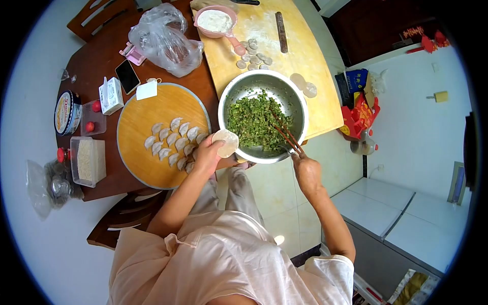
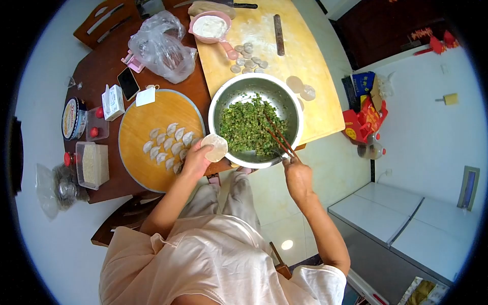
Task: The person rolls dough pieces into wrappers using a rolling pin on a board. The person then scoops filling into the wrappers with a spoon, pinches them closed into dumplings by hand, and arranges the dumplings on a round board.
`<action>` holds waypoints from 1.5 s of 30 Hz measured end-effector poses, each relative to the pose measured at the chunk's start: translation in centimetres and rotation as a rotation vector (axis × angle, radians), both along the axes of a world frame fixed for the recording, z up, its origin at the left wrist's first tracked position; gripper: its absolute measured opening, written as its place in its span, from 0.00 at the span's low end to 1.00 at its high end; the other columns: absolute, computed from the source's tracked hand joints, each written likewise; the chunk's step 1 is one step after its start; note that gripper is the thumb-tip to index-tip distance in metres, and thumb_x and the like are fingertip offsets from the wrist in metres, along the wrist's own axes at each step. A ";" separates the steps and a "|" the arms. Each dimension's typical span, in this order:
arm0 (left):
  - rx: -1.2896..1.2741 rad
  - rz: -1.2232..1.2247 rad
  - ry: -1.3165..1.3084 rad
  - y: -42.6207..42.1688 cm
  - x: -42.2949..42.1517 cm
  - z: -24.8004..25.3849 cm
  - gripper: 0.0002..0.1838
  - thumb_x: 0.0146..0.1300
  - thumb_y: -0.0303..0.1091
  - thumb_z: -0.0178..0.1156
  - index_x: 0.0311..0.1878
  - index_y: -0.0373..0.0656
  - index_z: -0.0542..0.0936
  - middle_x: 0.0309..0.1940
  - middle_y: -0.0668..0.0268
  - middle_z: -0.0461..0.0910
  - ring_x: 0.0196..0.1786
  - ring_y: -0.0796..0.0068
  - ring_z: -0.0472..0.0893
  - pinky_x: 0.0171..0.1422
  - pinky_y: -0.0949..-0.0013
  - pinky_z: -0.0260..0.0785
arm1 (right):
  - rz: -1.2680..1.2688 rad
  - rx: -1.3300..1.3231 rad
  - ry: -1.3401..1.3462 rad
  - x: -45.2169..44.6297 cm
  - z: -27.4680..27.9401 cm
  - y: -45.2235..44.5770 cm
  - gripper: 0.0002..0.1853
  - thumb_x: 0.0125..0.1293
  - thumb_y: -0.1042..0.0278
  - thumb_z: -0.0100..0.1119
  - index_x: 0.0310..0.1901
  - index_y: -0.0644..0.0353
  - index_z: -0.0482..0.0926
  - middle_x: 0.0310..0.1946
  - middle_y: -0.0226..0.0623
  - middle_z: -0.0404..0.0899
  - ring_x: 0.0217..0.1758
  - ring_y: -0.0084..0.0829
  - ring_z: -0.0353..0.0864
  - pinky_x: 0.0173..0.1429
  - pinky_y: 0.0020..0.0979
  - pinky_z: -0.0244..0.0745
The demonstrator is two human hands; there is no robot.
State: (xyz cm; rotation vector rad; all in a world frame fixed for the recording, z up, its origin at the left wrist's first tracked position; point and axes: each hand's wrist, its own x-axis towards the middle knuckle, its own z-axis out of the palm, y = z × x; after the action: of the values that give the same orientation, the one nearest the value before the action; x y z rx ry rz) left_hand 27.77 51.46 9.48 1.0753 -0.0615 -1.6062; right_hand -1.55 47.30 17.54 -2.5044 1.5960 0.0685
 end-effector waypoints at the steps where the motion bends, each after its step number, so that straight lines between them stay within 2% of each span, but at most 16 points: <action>1: -0.008 0.010 0.001 0.0 -0.2 -0.1 0.18 0.62 0.19 0.50 0.56 0.30 0.73 0.50 0.56 0.78 0.53 0.65 0.80 0.58 0.65 0.74 | 0.027 -0.001 -0.009 0.0 -0.1 -0.1 0.09 0.65 0.70 0.53 0.39 0.63 0.81 0.29 0.49 0.81 0.28 0.47 0.80 0.31 0.43 0.75; 6: -0.027 0.060 -0.011 -0.1 -0.3 0.2 0.18 0.62 0.19 0.51 0.56 0.31 0.73 0.50 0.57 0.78 0.52 0.66 0.80 0.58 0.65 0.74 | 0.047 0.135 -0.102 0.9 1.0 -0.7 0.06 0.61 0.75 0.56 0.37 0.60 0.83 0.29 0.48 0.81 0.30 0.48 0.81 0.34 0.44 0.76; 9: -0.022 0.085 -0.019 -0.2 -0.3 -0.2 0.18 0.62 0.19 0.51 0.57 0.31 0.72 0.50 0.58 0.78 0.53 0.65 0.79 0.59 0.64 0.73 | 0.027 0.211 -0.324 0.1 -1.1 -0.3 0.09 0.58 0.78 0.57 0.39 0.56 0.84 0.29 0.49 0.81 0.30 0.47 0.81 0.34 0.42 0.75; 12: -0.008 0.102 -0.020 -0.2 -0.5 -0.3 0.19 0.62 0.19 0.52 0.58 0.32 0.71 0.51 0.57 0.78 0.54 0.64 0.79 0.60 0.62 0.72 | -0.035 0.284 -0.650 0.2 -3.2 0.2 0.08 0.60 0.78 0.57 0.39 0.59 0.84 0.24 0.42 0.80 0.22 0.37 0.78 0.28 0.36 0.71; 15: -0.012 0.142 0.009 -0.3 -0.5 -0.1 0.18 0.63 0.20 0.52 0.57 0.32 0.72 0.51 0.58 0.78 0.53 0.66 0.79 0.59 0.65 0.73 | -0.509 0.851 -0.916 1.0 -3.4 0.4 0.08 0.67 0.71 0.55 0.43 0.64 0.82 0.19 0.27 0.71 0.16 0.17 0.62 0.21 0.22 0.56; 18: -0.027 0.228 0.002 -0.8 -0.3 1.2 0.16 0.67 0.24 0.52 0.57 0.33 0.72 0.51 0.58 0.77 0.53 0.67 0.79 0.59 0.64 0.73 | -0.766 1.016 -1.092 1.8 -1.6 0.6 0.10 0.69 0.71 0.52 0.45 0.64 0.80 0.19 0.23 0.68 0.16 0.12 0.55 0.21 0.17 0.47; 22: -0.057 0.269 0.016 -2.4 -1.4 1.4 0.15 0.70 0.31 0.53 0.57 0.34 0.72 0.51 0.58 0.77 0.54 0.67 0.78 0.59 0.64 0.73 | -0.833 1.045 -1.382 2.2 0.2 1.3 0.11 0.69 0.72 0.51 0.48 0.66 0.79 0.21 0.24 0.69 0.17 0.12 0.57 0.21 0.16 0.48; 25: 0.007 0.163 0.033 -3.6 -4.0 3.2 0.17 0.72 0.34 0.51 0.59 0.34 0.70 0.55 0.58 0.76 0.56 0.66 0.78 0.61 0.61 0.72 | -0.865 0.894 -1.489 3.2 1.6 1.8 0.11 0.69 0.72 0.51 0.47 0.66 0.79 0.21 0.25 0.69 0.16 0.13 0.56 0.20 0.17 0.49; 26: -0.010 0.137 0.110 -4.0 -4.9 3.4 0.18 0.73 0.34 0.50 0.60 0.34 0.70 0.55 0.57 0.75 0.57 0.64 0.77 0.62 0.60 0.71 | -0.806 0.838 -1.510 3.2 1.8 2.0 0.11 0.69 0.73 0.51 0.48 0.66 0.80 0.23 0.26 0.72 0.19 0.13 0.60 0.22 0.17 0.52; 29: -0.081 0.070 0.299 -4.7 -6.9 5.1 0.19 0.74 0.35 0.46 0.62 0.35 0.67 0.59 0.55 0.72 0.61 0.60 0.74 0.67 0.55 0.67 | -0.687 0.403 -1.292 4.3 1.8 3.1 0.11 0.69 0.75 0.52 0.48 0.66 0.80 0.25 0.28 0.74 0.23 0.15 0.66 0.28 0.16 0.57; 30: -0.090 0.061 0.339 -4.9 -7.4 5.3 0.19 0.74 0.36 0.46 0.62 0.35 0.67 0.59 0.55 0.72 0.62 0.61 0.74 0.67 0.54 0.67 | -0.595 0.250 -1.212 4.4 1.6 3.4 0.11 0.67 0.79 0.51 0.48 0.65 0.81 0.28 0.32 0.76 0.27 0.21 0.70 0.33 0.18 0.62; 33: -0.072 0.019 0.381 -5.1 -8.3 5.2 0.19 0.75 0.38 0.44 0.62 0.36 0.68 0.61 0.55 0.71 0.63 0.60 0.72 0.69 0.52 0.65 | -0.310 -0.135 -0.892 4.6 1.5 3.6 0.14 0.63 0.83 0.51 0.48 0.65 0.80 0.32 0.40 0.78 0.26 0.29 0.72 0.35 0.24 0.66; 34: -0.062 0.002 0.387 -5.2 -8.5 5.1 0.19 0.75 0.39 0.43 0.62 0.36 0.68 0.61 0.55 0.71 0.63 0.60 0.72 0.69 0.51 0.65 | -0.244 -0.172 -0.814 4.1 0.4 4.1 0.18 0.60 0.85 0.53 0.51 0.63 0.80 0.34 0.45 0.76 0.26 0.38 0.74 0.35 0.30 0.70; 37: -0.002 0.011 0.434 -5.5 -8.7 5.3 0.18 0.75 0.38 0.43 0.60 0.36 0.68 0.57 0.54 0.72 0.60 0.60 0.74 0.66 0.52 0.67 | -0.119 -0.279 -0.684 4.6 -0.6 5.0 0.20 0.57 0.85 0.56 0.53 0.63 0.79 0.30 0.43 0.74 0.25 0.40 0.74 0.31 0.34 0.71; 38: 0.004 0.016 0.446 -5.7 -8.8 5.0 0.18 0.75 0.38 0.42 0.60 0.36 0.68 0.57 0.54 0.73 0.59 0.60 0.74 0.66 0.53 0.67 | -0.095 -0.296 -0.660 4.8 -1.0 5.2 0.23 0.55 0.84 0.58 0.55 0.61 0.78 0.26 0.40 0.70 0.24 0.39 0.72 0.28 0.35 0.70; 45: 0.048 0.054 0.444 -6.0 -8.5 4.4 0.20 0.76 0.40 0.41 0.59 0.34 0.68 0.55 0.55 0.74 0.58 0.61 0.75 0.66 0.56 0.67 | -0.078 -0.282 -0.579 4.3 -1.5 6.1 0.25 0.52 0.85 0.60 0.55 0.61 0.79 0.24 0.38 0.68 0.22 0.35 0.72 0.27 0.34 0.69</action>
State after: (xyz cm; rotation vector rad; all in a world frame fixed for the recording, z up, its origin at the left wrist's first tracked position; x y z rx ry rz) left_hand 19.31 45.48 13.88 0.7284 0.3003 -1.7693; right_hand 2.73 53.41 16.03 -2.3233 1.5176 -0.8617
